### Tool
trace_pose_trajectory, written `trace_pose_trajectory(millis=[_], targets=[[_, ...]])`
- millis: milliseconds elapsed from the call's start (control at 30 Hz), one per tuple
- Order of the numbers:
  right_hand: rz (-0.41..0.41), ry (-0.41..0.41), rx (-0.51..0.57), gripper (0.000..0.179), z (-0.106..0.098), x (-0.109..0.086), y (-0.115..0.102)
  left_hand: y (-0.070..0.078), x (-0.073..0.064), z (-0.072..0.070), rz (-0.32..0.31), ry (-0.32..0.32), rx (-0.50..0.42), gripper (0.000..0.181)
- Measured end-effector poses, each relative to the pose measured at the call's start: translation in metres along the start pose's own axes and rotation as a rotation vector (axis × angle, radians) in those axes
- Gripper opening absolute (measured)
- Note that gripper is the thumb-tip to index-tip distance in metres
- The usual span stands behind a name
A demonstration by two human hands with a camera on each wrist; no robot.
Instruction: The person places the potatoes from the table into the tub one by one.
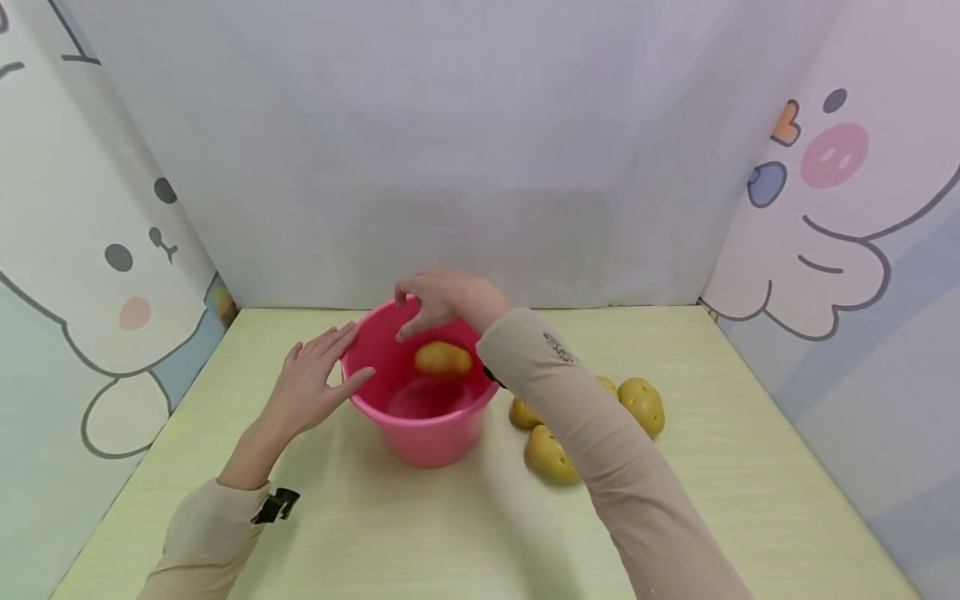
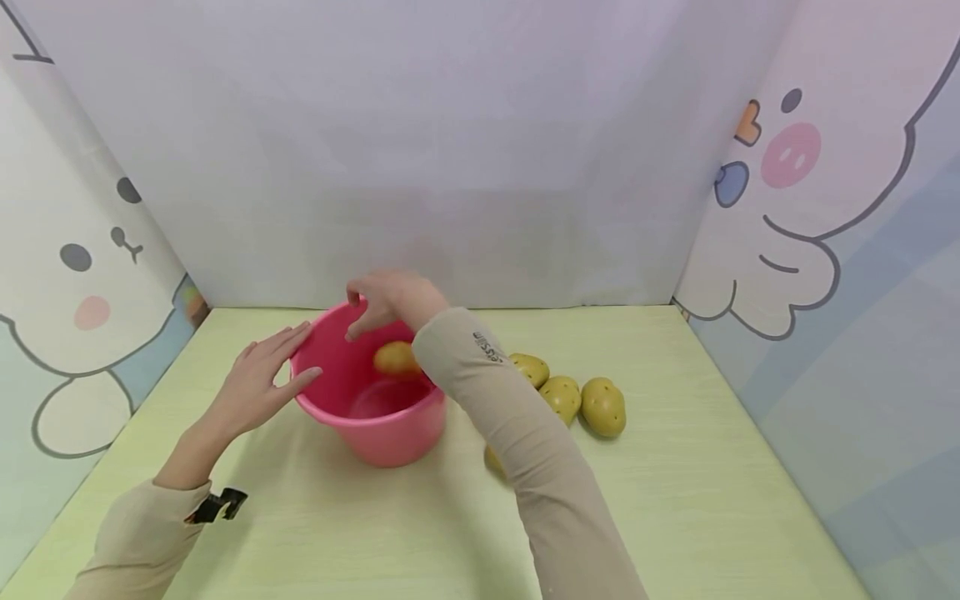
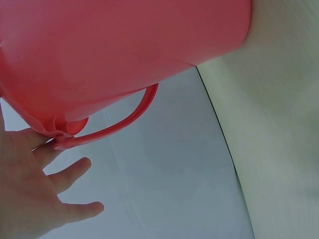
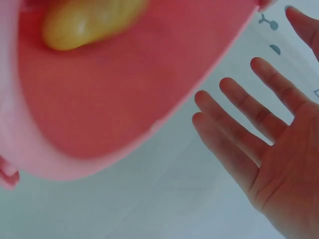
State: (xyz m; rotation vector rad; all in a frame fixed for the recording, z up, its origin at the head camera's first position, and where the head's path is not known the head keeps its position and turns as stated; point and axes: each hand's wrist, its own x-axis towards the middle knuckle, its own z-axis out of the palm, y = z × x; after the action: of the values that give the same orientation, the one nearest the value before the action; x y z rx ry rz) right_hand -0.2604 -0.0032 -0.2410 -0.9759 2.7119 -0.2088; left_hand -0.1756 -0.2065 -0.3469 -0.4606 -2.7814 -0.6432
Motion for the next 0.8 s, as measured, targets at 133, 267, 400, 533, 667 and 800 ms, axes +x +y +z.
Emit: trace_pose_trajectory(millis=[133,267,400,533,667,800], targets=[[-0.025,0.011,0.009,0.059,0.0,-0.001,0.003,0.001,0.0,0.0,0.001,-0.003,0.003,0.072],[-0.052,0.02,0.02,0.06,-0.002,-0.005,0.007,0.001,0.0,0.0,0.005,0.001,0.0,0.071],[-0.088,0.036,0.022,0.06,-0.007,-0.01,0.013,0.0,0.0,0.0,0.011,0.005,-0.006,0.071],[-0.134,0.068,0.02,0.059,-0.011,-0.018,0.021,0.001,0.0,0.001,0.015,0.014,-0.011,0.072],[-0.172,0.103,0.014,0.058,-0.014,-0.026,0.031,0.0,0.0,0.001,0.021,0.026,-0.011,0.071],[-0.187,0.136,-0.006,0.055,-0.013,-0.035,0.041,0.0,0.0,0.002,0.026,0.03,-0.006,0.071]])
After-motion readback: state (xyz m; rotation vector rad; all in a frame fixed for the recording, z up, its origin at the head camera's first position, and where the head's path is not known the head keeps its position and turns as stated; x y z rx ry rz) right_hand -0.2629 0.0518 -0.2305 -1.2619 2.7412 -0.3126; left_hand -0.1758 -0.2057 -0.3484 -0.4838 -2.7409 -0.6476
